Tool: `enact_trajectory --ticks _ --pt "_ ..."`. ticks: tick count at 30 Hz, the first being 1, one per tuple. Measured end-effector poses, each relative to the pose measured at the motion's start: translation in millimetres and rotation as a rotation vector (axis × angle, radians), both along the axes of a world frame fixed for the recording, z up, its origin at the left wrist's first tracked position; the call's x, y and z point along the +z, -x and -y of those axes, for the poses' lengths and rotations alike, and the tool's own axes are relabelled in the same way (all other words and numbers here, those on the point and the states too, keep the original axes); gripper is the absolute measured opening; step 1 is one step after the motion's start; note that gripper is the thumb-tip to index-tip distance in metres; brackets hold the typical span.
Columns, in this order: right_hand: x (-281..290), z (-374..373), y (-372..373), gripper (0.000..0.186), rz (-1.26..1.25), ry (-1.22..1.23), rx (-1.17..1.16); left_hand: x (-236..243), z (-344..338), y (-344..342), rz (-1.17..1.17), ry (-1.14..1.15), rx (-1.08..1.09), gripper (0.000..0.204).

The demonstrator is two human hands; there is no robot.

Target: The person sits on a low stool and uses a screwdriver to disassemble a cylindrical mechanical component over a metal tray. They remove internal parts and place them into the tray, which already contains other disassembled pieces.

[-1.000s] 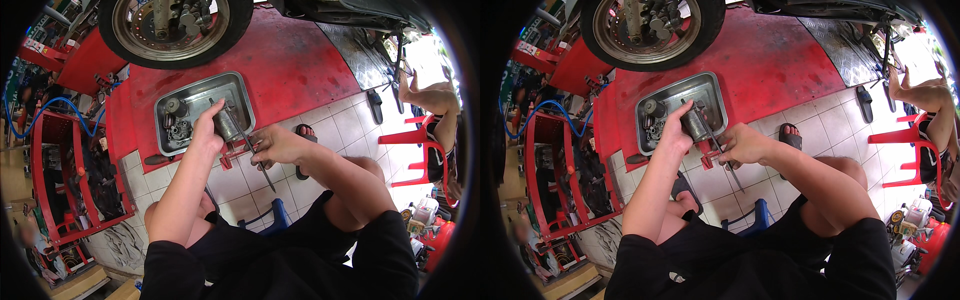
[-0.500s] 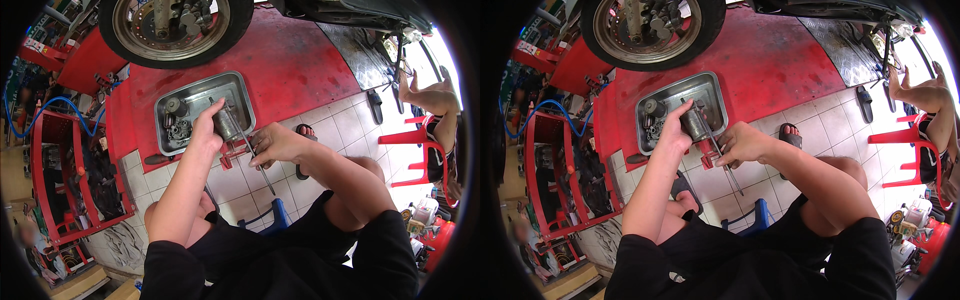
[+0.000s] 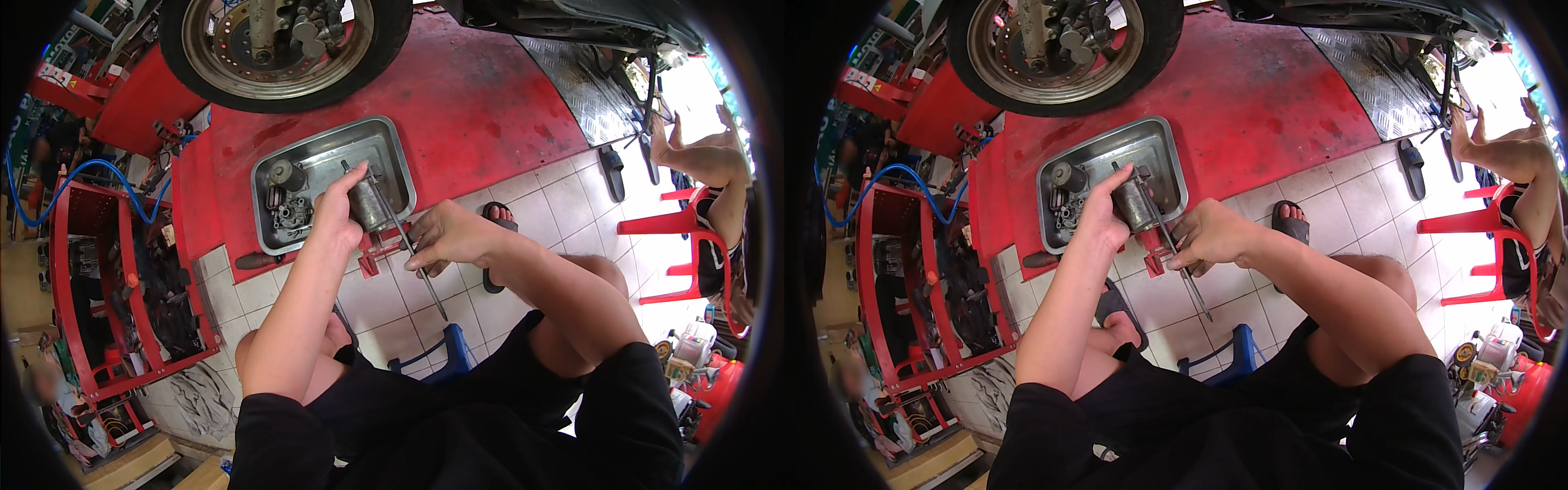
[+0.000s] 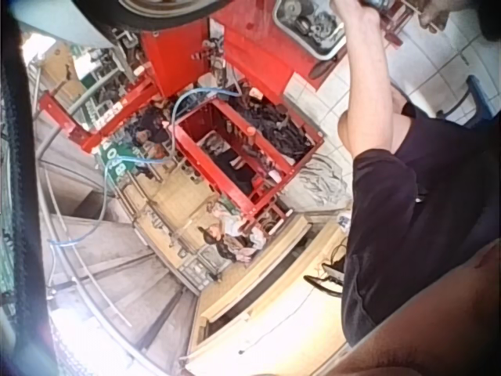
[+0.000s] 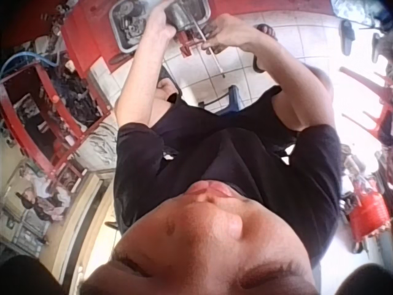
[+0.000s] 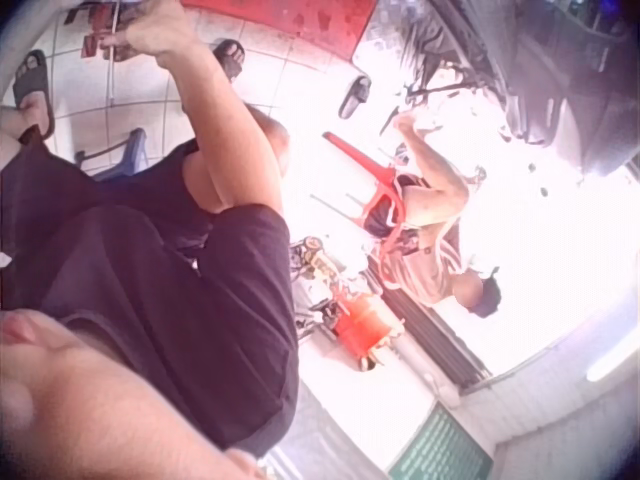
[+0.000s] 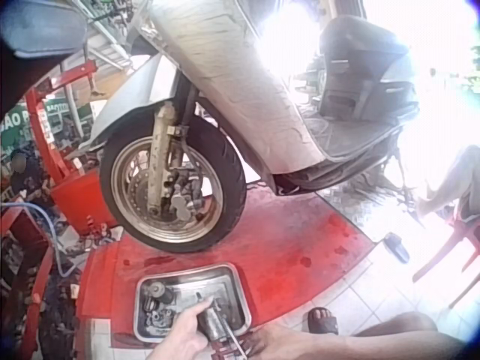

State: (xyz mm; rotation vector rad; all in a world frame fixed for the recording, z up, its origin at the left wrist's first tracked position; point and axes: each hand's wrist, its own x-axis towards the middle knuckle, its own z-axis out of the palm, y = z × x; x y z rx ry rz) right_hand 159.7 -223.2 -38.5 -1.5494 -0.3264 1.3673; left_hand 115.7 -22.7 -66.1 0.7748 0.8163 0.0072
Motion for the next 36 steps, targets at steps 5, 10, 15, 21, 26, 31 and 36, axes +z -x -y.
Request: enact_trajectory --ticks 5,10,15,21,26,31,36 --pt "-3.0 -0.6 -1.4 0.039 0.076 0.005 0.059 -1.7 -1.4 -0.6 0.007 -0.001 0.041 0.032" --pt "-6.6 -0.7 3.0 0.037 0.066 0.050 0.072 -5.7 -4.4 -1.2 -0.024 -0.104 0.088 0.039" --pt "-9.6 -0.9 6.7 0.037 0.020 0.135 0.077 -7.1 -9.0 -1.2 -0.044 -0.167 0.147 0.036" --pt "-11.7 -2.4 10.4 0.036 0.061 0.110 0.095 -0.7 -19.6 -3.0 -0.050 -0.039 0.223 0.036" --pt "-0.7 -6.9 -1.8 0.029 0.297 0.056 0.080 29.3 -41.1 4.8 0.062 -0.007 0.232 0.027" --pt "22.8 -13.3 -18.8 0.034 0.176 -0.072 -0.038 71.3 -66.6 29.5 0.221 -0.007 0.380 0.027" --pt "39.7 -29.1 -35.7 0.036 0.052 -0.242 -0.027 90.7 -77.5 56.0 0.271 0.036 0.466 0.027"
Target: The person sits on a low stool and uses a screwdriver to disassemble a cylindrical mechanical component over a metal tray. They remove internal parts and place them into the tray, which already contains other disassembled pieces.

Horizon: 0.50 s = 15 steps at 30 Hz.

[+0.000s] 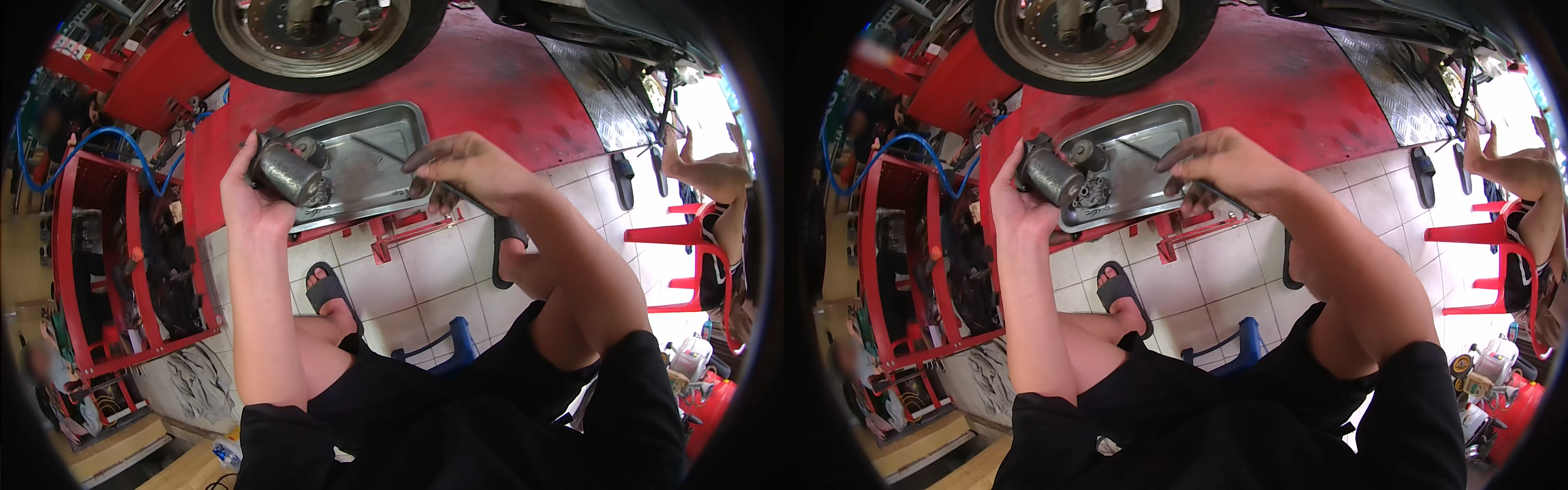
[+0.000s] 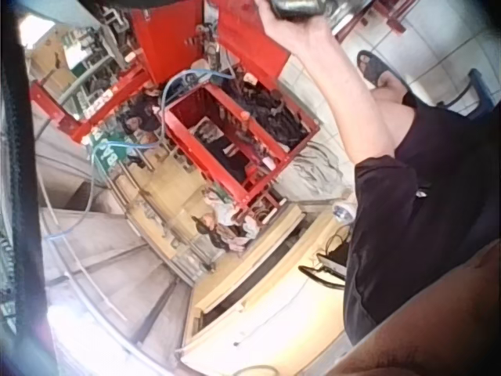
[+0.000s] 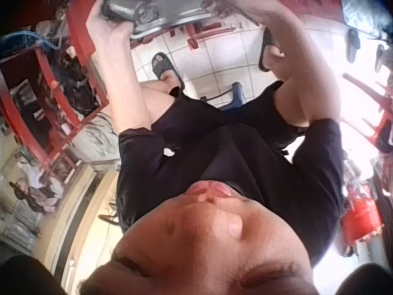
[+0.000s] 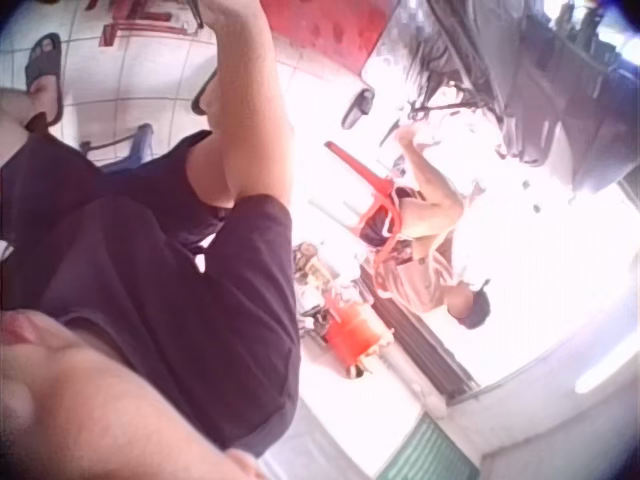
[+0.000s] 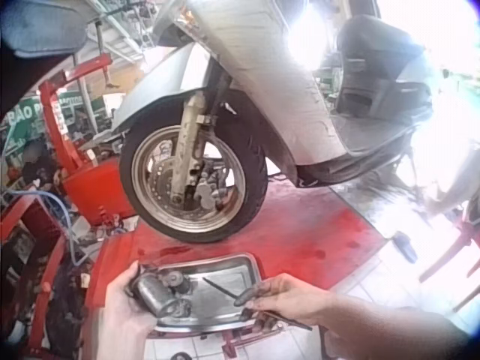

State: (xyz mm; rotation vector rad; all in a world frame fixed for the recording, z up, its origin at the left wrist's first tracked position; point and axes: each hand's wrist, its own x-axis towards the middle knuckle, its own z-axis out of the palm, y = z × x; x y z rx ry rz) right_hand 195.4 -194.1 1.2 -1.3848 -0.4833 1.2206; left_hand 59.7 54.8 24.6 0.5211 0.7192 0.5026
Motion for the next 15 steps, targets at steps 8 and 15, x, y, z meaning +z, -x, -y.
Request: enact_trajectory --ticks 8,15 --pt "-7.6 -28.5 -5.2 0.043 -0.244 -0.322 -0.255 -6.7 -0.7 22.0 -0.075 0.066 -0.023 0.025" --pt "-32.2 -58.9 6.2 0.056 0.669 0.258 -0.185 -6.5 -7.3 35.1 -0.033 0.059 -0.035 0.022"
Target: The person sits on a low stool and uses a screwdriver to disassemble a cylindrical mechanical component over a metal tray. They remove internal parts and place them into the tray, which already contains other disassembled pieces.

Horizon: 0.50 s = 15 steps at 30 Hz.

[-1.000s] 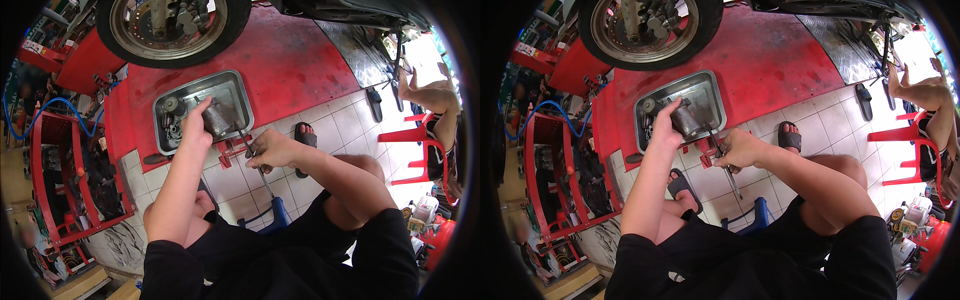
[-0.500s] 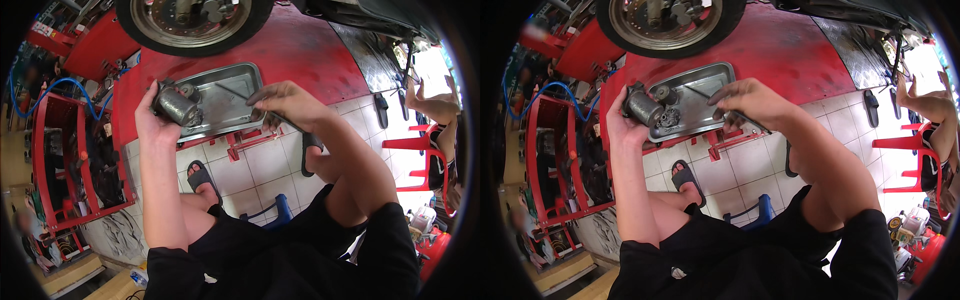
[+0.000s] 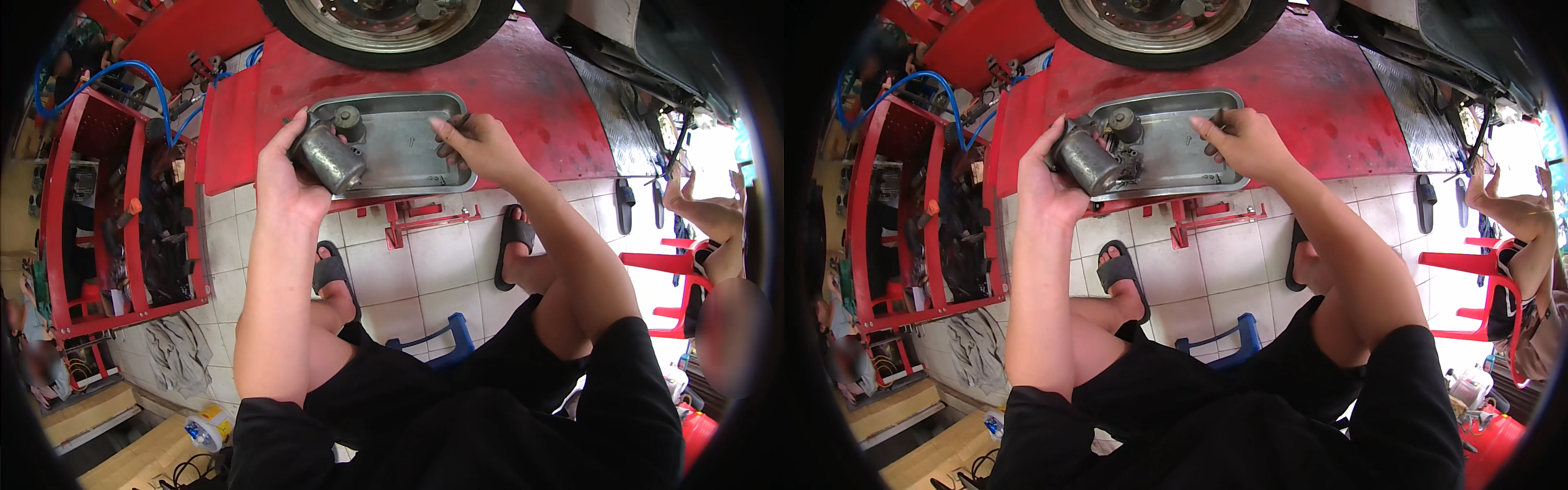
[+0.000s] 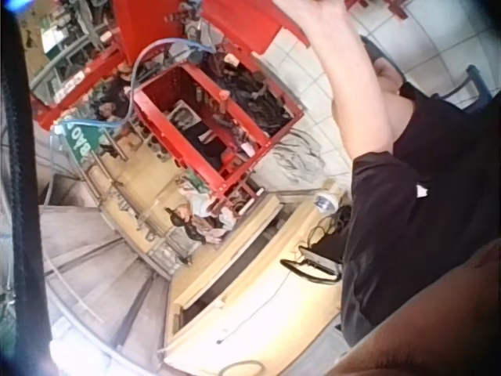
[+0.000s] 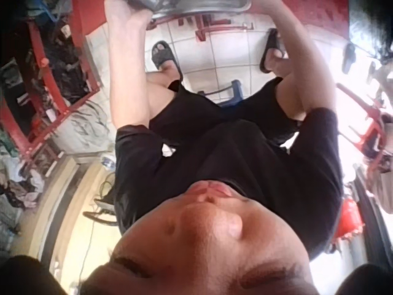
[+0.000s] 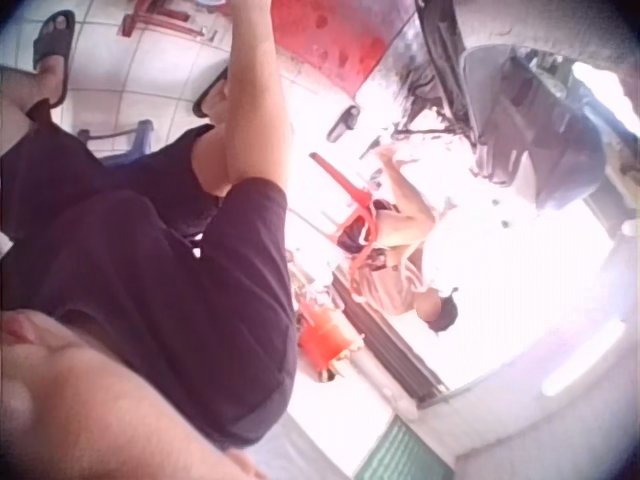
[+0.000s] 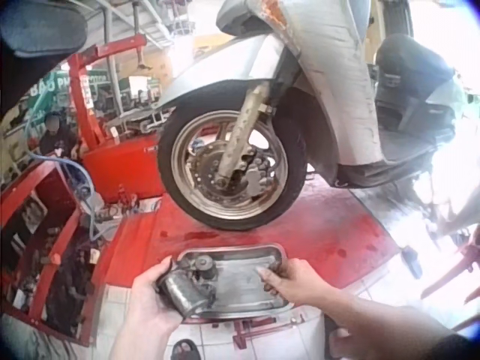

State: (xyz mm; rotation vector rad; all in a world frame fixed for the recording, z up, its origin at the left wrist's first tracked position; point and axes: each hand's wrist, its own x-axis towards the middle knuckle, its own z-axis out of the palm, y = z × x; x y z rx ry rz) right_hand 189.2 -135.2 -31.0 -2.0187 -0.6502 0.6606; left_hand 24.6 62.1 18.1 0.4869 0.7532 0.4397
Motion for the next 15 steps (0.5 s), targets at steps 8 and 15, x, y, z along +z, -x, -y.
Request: enact_trajectory --ticks 8,15 --pt "-12.0 -13.7 3.5 0.050 -0.003 -0.007 -0.046 -7.0 -9.8 9.7 0.005 -0.002 0.034 0.032" --pt "-16.6 -15.1 4.0 0.047 0.048 -0.012 -0.006 -12.8 -15.3 15.9 -0.016 0.002 0.022 0.033"
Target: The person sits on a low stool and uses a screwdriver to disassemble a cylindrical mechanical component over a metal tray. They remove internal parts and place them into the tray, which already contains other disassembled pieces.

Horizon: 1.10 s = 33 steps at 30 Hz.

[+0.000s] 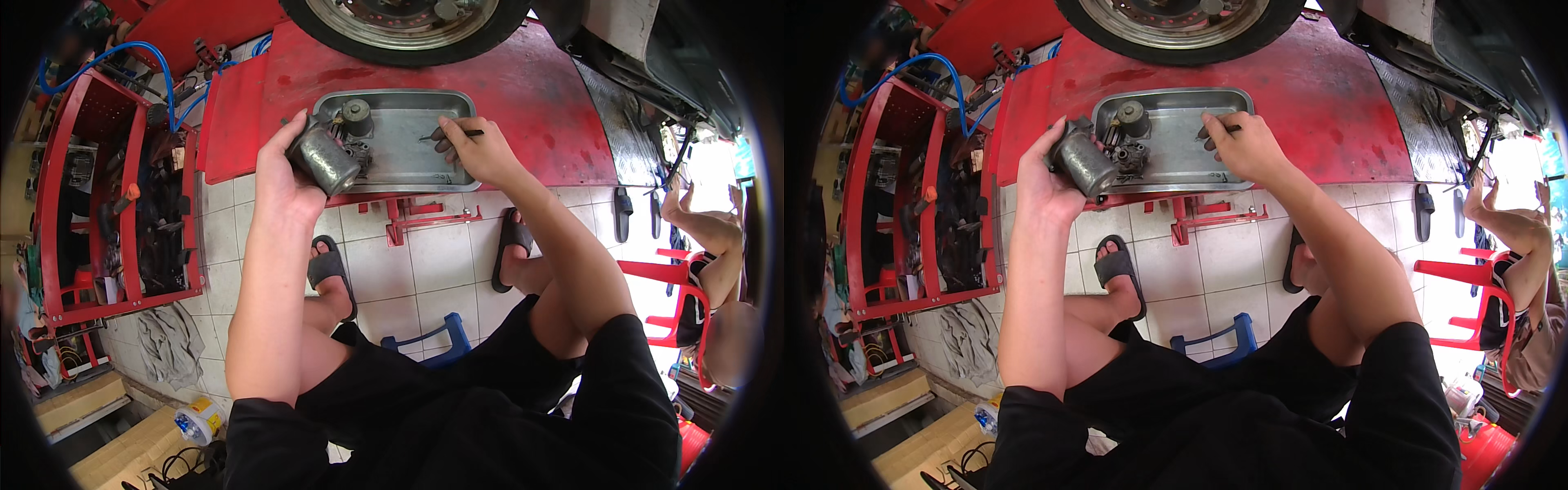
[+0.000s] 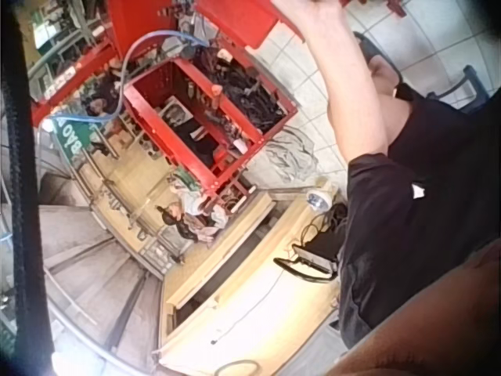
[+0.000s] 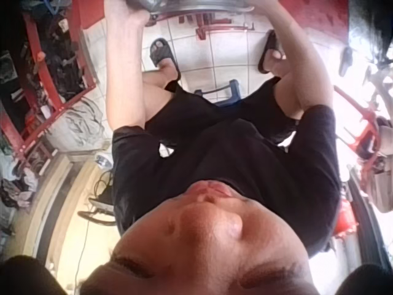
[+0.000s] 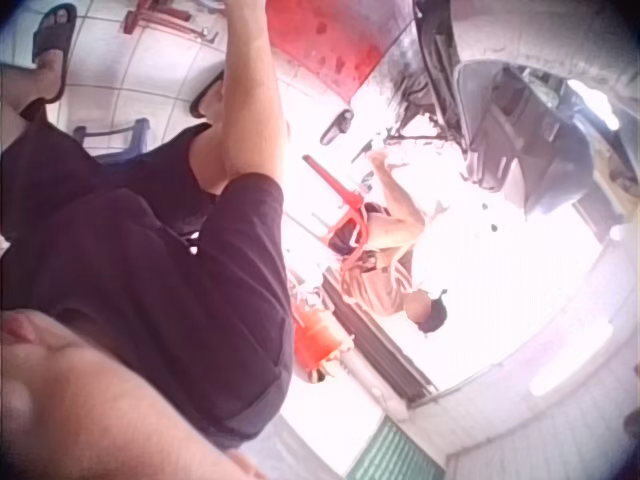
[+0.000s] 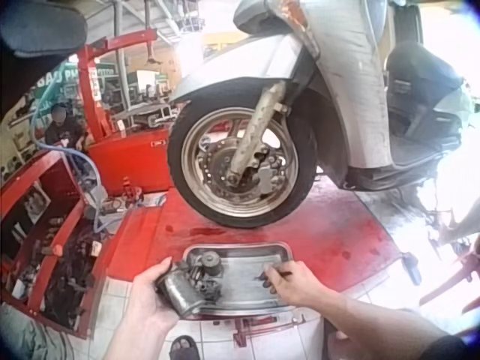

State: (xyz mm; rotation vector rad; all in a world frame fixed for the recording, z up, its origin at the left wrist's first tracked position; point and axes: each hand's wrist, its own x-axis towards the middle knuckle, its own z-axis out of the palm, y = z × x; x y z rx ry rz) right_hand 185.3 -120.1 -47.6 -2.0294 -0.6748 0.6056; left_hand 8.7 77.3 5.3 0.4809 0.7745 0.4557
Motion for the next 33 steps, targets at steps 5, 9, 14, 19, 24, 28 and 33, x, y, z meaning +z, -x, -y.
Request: enact_trajectory --ticks 5,9,14,19,24,28,33 --pt "9.7 6.7 3.4 0.045 0.025 0.061 0.004 -0.4 0.0 -0.6 0.000 0.001 0.017 0.032" --pt "18.3 16.2 4.3 0.043 0.036 0.080 0.011 0.4 2.4 -3.3 0.018 -0.005 -0.009 0.031" --pt "27.0 30.9 1.9 0.042 0.122 0.144 0.022 1.1 7.5 -7.2 -0.003 -0.026 -0.014 0.025" --pt "32.1 43.2 -1.8 0.041 0.148 0.162 0.031 -1.4 10.7 -13.9 -0.017 -0.001 -0.029 0.023" --pt "22.5 41.7 -3.2 0.038 0.149 -0.002 0.052 -4.2 13.1 -17.1 -0.039 -0.008 -0.055 0.022" --pt "12.3 38.2 -4.1 0.033 0.218 -0.049 0.130 -5.1 15.4 -18.8 -0.046 -0.007 -0.075 0.022" --pt "7.2 37.8 -5.1 0.032 0.174 0.006 0.180 -4.1 16.9 -20.0 -0.046 -0.021 -0.079 0.023"
